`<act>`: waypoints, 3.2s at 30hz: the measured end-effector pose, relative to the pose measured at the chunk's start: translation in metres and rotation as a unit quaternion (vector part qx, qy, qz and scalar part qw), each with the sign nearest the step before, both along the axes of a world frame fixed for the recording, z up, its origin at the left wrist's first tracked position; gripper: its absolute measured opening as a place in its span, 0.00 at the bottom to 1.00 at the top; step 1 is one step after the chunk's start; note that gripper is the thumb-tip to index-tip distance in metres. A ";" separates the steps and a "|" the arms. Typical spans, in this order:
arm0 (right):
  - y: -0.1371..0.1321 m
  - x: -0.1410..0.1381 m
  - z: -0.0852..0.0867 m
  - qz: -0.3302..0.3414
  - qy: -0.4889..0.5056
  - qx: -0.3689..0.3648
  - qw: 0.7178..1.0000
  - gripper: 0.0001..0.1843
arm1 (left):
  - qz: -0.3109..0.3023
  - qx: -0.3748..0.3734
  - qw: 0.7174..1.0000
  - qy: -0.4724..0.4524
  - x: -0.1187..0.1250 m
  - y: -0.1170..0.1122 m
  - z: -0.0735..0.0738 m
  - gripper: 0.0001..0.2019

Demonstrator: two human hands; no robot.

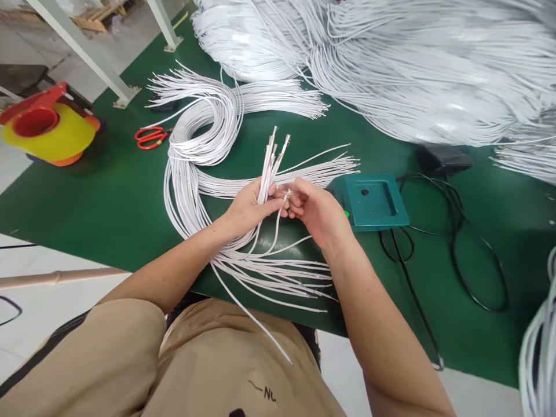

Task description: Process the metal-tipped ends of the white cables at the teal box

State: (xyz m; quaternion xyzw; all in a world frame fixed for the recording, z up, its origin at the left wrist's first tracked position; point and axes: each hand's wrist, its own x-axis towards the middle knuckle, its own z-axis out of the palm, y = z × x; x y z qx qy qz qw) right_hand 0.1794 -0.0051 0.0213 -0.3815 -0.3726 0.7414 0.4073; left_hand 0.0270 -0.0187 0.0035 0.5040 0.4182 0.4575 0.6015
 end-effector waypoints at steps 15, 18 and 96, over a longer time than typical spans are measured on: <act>0.001 0.007 -0.006 0.036 0.045 -0.017 0.998 0.18 | -0.010 0.037 0.999 0.001 -0.003 -0.001 0.003 0.19; -0.002 0.006 -0.001 -0.010 -0.024 0.046 0.999 0.15 | -0.030 0.046 0.998 -0.019 -0.005 0.001 -0.001 0.21; 0.002 0.014 0.009 -0.095 -0.179 0.175 0.964 0.12 | -0.046 -0.033 0.998 0.007 -0.005 0.004 0.000 0.16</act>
